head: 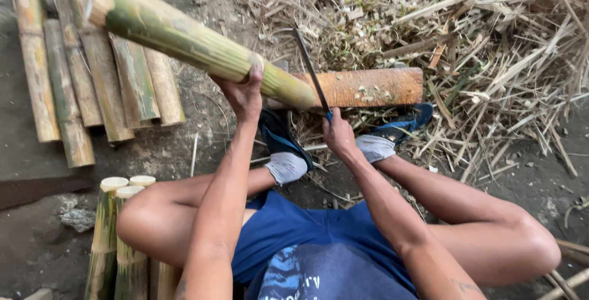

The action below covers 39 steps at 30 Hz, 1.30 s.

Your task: The person sits cross-legged and uses a metal file to shave the outer surface of bamboo poles. They rotate each pole to smooth the exterior and occasionally inspect the hollow interior before placing the finished pieces aside.

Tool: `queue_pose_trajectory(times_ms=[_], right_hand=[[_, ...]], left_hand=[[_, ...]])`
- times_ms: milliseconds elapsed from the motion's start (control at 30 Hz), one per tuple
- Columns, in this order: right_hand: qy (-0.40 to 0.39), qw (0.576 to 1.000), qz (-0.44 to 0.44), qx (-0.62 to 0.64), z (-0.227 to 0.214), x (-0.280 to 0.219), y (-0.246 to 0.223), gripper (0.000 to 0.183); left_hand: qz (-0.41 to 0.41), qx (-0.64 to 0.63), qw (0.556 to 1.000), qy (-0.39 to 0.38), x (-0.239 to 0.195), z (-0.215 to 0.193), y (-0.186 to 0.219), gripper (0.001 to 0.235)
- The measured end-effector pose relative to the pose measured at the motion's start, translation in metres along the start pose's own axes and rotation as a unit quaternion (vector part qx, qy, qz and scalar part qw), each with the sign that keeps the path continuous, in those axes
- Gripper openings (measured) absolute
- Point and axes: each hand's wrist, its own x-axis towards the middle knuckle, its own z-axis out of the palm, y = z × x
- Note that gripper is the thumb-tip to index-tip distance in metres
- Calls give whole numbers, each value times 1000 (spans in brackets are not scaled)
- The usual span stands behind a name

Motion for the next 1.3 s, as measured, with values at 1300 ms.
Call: queue_pose_trajectory(times_ms=[1300], right_hand=[[79,990,-37,114,-15,-13,-9,28]], left_hand=[[-37,-31,996,-75,-16,-7,20,120]])
